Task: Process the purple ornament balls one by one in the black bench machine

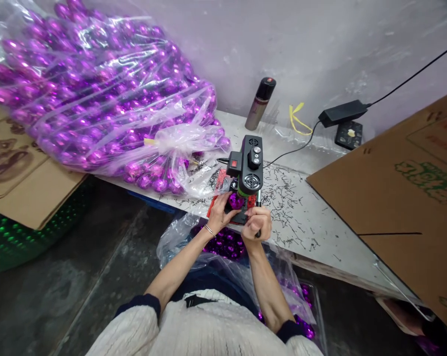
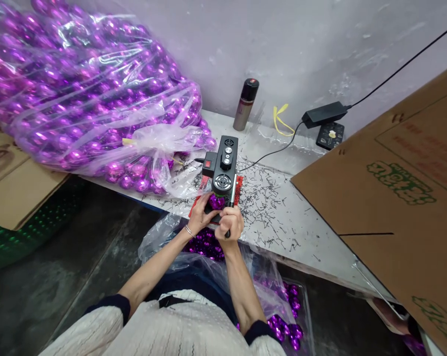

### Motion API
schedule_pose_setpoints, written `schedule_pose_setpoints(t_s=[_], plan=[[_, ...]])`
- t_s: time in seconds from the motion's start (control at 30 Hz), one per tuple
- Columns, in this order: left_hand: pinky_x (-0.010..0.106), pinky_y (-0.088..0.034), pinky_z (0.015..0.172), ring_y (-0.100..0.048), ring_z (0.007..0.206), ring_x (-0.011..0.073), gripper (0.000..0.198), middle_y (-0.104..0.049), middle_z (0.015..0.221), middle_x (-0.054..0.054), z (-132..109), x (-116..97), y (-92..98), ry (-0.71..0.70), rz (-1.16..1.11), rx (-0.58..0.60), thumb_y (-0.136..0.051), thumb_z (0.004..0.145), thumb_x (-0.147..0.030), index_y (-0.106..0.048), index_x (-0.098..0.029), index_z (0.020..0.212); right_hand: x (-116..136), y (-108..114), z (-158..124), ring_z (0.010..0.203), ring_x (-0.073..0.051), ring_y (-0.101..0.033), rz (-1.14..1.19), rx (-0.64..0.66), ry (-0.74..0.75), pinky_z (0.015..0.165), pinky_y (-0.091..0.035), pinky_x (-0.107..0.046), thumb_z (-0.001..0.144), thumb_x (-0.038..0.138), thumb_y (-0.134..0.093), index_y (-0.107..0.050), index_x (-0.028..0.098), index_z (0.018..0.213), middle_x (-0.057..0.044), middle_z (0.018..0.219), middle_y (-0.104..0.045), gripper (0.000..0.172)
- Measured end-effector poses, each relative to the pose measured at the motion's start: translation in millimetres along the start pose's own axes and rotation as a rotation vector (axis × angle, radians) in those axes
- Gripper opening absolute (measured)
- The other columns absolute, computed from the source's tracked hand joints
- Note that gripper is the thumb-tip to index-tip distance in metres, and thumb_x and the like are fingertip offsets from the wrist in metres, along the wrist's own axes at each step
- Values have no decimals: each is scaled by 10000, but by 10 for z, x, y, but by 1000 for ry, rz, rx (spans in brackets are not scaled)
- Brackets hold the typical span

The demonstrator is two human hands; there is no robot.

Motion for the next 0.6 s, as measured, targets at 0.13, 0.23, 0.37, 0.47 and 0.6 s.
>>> schedule_pose_setpoints(t_s=[0.13,0.23,0.37,0.47,0.6], plan=[[551,-464,1146,-593,1334,308,595,-627,1384,184,-92,-17,19,-98,46,-11,-626,970,-402,-427,-179,1485,187,68,310,636,-130,-572,-1,26,-111,615,-427,-298,990,173,-438,-479,223,687,8,683,-571,310],[576,-420,1185,-556,1384,293,614,-596,1421,190,-385,-65,90,-234,86,13,-575,993,-318,-336,-177,1541,256,119,421,656,-134,-581,8,47,-134,625,-430,-299,980,154,-467,-500,217,674,4,682,-581,314],[577,-438,1163,-580,1354,297,722,-598,1402,200,-835,-101,236,-333,193,96,-601,979,-427,-272,-170,1568,218,133,324,682,-140,-599,18,81,-101,633,-446,-298,974,133,-463,-529,214,690,2,694,-589,302],[583,-446,1147,-578,1343,349,952,-587,1415,233,-710,-29,394,-334,244,92,-628,878,-687,-282,-137,1574,171,121,231,696,-140,-608,38,83,-78,633,-456,-291,968,118,-461,-535,212,708,6,695,-577,286],[515,-426,1168,-549,1375,319,505,-599,1426,225,383,235,690,10,403,-9,-461,1027,-386,-514,-103,1443,156,121,206,683,-142,-605,42,86,-78,623,-459,-295,969,119,-452,-526,215,704,4,701,-582,291]])
Point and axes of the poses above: each hand's wrist, its own z-axis towards the middle knuckle, its own y-axis out of the back of the hand, x = y × z, the point moved 1 cm from there along z, towards the middle knuckle
